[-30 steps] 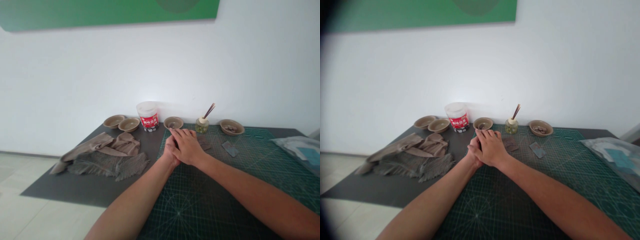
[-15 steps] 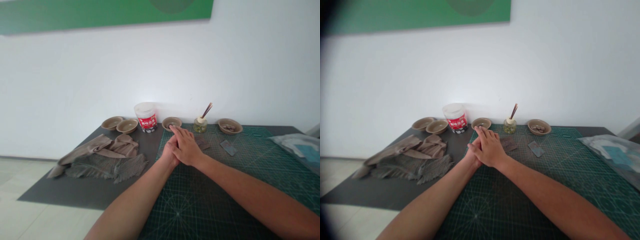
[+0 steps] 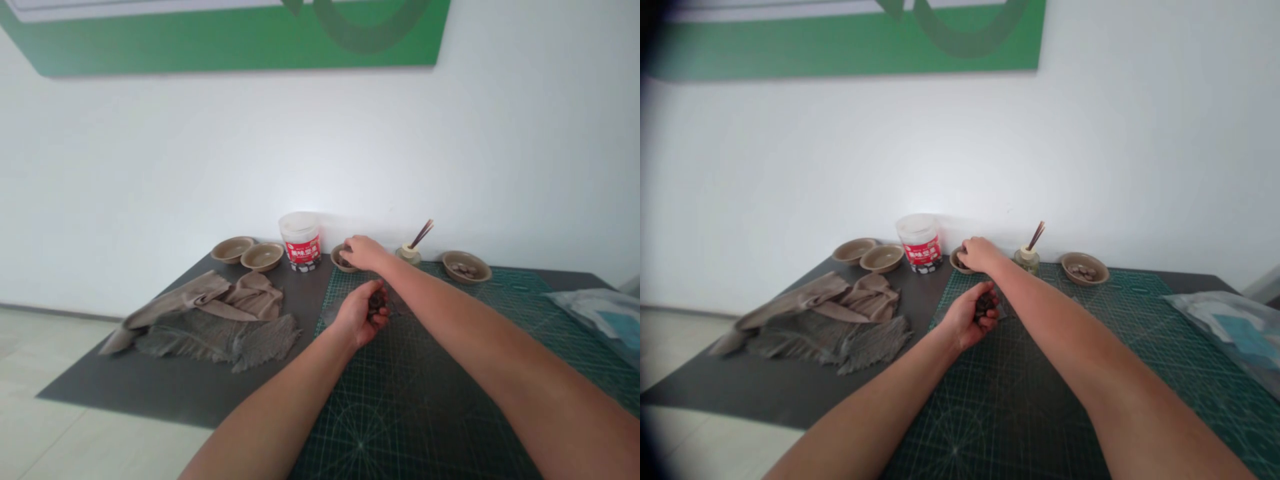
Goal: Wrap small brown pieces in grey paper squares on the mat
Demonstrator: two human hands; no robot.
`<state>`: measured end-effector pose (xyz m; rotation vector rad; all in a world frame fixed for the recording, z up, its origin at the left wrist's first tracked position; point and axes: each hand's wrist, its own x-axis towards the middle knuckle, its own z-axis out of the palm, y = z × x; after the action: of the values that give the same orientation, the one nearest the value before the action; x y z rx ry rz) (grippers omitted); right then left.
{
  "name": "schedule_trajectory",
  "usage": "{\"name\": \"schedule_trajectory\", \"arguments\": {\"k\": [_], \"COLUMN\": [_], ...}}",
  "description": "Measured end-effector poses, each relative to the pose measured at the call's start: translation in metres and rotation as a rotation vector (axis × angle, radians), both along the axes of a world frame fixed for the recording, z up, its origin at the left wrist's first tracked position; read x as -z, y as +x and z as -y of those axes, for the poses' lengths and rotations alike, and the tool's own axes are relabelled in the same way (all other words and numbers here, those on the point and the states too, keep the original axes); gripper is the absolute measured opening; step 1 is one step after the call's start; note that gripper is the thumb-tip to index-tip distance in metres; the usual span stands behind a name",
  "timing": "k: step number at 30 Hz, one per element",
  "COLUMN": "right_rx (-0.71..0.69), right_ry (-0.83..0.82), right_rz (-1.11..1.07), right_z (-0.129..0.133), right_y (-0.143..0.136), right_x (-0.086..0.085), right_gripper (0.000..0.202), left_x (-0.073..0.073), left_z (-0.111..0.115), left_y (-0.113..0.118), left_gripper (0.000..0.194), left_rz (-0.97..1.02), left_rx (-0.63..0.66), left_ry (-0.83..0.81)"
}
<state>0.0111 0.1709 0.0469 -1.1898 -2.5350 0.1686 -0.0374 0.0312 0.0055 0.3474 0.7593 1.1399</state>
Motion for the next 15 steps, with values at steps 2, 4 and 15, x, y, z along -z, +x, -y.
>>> {"name": "schedule_trajectory", "arguments": {"k": [2,4,15], "right_rx": [-0.041,-0.080,-0.190], "right_ry": [-0.033,-0.062,-0.115], "right_rz": [0.079,0.146,0.359], "right_z": [-0.007,-0.013,-0.024], "right_y": [-0.009,-0.016,-0.026], "right_x": [0.008,0.015,0.028], "right_gripper": [0.030,0.029,0.029], "left_x": [-0.003,-0.005,-0.006], "left_z": [-0.002,-0.004,-0.004], "left_y": [-0.004,-0.008,-0.009], "left_gripper": [0.023,0.024,0.026], "left_rz": [-0.001,0.005,0.017], "left_rx": [-0.074,-0.142,-0.163], "left_ry": [0.017,0.038,0.060]}}
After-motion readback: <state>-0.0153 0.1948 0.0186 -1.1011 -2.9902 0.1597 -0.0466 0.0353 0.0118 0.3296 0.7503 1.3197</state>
